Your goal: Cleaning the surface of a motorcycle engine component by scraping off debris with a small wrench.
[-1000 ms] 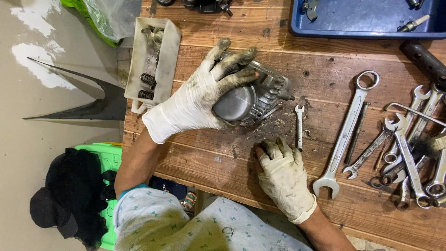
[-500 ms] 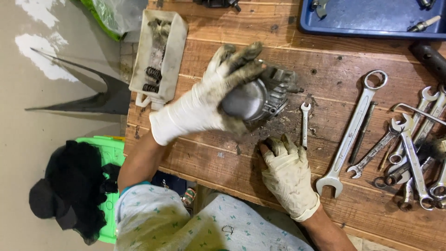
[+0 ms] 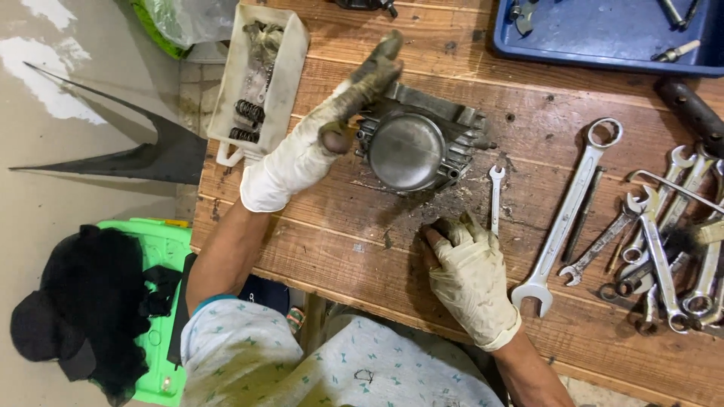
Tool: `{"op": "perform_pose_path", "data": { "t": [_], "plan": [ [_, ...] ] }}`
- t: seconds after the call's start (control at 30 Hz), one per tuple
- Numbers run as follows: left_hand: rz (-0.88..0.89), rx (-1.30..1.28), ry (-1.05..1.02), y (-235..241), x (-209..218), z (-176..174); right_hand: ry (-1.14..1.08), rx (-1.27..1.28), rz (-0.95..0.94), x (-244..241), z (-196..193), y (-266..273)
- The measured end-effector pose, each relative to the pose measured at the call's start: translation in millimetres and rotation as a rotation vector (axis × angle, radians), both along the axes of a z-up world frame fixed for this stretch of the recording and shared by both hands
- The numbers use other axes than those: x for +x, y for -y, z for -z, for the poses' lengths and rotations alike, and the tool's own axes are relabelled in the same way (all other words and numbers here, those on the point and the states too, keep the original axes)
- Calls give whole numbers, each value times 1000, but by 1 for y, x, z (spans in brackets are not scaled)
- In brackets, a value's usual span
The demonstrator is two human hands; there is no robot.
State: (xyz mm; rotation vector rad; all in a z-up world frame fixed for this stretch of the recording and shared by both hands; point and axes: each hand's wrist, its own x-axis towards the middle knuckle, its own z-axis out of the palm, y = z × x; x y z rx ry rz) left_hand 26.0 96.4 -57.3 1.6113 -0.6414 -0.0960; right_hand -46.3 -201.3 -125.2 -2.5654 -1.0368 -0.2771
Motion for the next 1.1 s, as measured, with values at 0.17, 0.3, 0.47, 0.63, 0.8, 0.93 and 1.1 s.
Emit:
{"op": "perform_pose_path", "data": {
  "t": [0.17,0.3,0.47,0.63,0.8,0.93,1.1],
  "plan": [
    [241,-1400,-834,-73,-4,141,-304,175,17,4,-14,-3],
    [174,-1404,-814,-52,3,131,-382,325,42,9,-38,5],
    [814,-1912,-819,-28,14,145,-336,545,42,26,-70,13],
    [381,-1817,-675,-12,-36,142,-242,387,72,58,-91,8],
    [19,-1613,-627,31,-76,87,-320,349,39,92,-122,-17],
    [-508,-61,-169,48,-73,44,-640,270,68,114,-125,-35],
    [-495,93,-107,46,-67,83,-888,462,-18,122,-103,-34]
  ]
}}
